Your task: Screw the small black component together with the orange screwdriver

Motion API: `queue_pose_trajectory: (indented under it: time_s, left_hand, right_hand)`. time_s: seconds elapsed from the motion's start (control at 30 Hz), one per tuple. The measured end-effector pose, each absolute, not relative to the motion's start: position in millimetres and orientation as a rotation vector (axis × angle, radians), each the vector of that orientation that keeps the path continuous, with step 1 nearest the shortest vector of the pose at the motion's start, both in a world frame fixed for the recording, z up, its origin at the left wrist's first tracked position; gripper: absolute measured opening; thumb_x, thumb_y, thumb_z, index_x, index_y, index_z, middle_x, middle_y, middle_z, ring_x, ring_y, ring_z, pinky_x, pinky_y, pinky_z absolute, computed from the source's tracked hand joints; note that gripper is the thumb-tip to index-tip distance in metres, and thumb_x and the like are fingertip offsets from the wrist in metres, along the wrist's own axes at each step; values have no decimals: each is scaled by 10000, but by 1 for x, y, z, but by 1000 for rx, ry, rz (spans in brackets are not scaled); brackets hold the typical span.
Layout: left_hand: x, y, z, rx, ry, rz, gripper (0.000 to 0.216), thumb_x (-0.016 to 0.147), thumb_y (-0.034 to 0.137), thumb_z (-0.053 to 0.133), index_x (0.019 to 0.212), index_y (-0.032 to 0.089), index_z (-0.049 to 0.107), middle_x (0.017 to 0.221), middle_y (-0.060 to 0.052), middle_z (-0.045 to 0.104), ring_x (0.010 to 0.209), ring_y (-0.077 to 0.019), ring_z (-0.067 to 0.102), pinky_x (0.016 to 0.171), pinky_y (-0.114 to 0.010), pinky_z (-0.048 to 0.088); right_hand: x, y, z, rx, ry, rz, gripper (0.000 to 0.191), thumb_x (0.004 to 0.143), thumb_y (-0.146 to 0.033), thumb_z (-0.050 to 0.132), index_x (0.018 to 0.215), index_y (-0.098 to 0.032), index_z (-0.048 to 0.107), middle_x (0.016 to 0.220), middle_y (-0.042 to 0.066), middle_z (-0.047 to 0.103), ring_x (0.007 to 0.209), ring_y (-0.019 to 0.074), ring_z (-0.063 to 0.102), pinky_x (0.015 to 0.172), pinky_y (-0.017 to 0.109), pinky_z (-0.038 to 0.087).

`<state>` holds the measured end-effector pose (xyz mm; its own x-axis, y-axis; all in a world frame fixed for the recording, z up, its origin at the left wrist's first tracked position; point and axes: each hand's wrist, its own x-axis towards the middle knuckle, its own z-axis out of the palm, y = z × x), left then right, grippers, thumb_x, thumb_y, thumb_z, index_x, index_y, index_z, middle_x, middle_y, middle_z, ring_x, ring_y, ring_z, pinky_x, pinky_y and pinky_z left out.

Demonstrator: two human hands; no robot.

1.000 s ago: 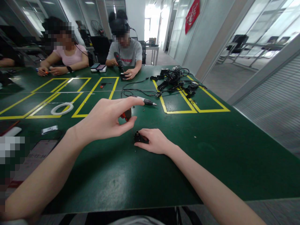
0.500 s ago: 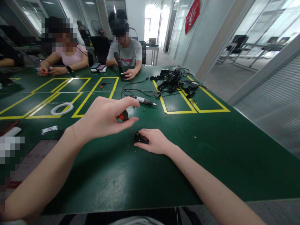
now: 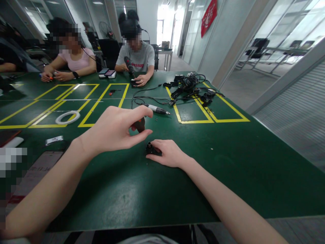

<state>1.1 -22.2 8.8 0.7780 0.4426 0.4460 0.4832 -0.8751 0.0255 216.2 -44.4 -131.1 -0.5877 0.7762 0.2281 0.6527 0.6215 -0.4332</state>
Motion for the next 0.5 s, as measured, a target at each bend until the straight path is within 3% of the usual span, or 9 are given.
queue_pose_trajectory:
  time_s: [0.13, 0.27, 0.5]
  left_hand:
    - [2, -21, 8, -2891, -727, -694, 339, 911, 240, 542, 1247, 207, 578, 916, -14, 749, 808, -171, 716, 641, -231, 424]
    - [1, -20, 7, -2892, -724, -701, 249, 941, 314, 571, 1170, 217, 592, 820, 15, 735, 728, -159, 701, 606, -223, 384]
    - [1, -22, 8, -2914, -727, -725, 366, 885, 250, 548, 1248, 211, 585, 837, 13, 741, 715, -153, 697, 614, -223, 403]
  right_hand:
    - [216, -44, -131, -1134, -2448, 420, 306, 966, -454, 680, 837, -190, 596, 757, 23, 643, 645, 171, 573, 609, 265, 358]
    - [216, -45, -130, -1146, -2451, 447, 293, 972, -456, 669, 869, -188, 614, 772, 24, 655, 650, 168, 575, 621, 264, 373]
    - [216, -44, -133, -1134, -2443, 428, 308, 965, -468, 677, 851, -188, 618, 762, 24, 651, 653, 171, 578, 614, 268, 366]
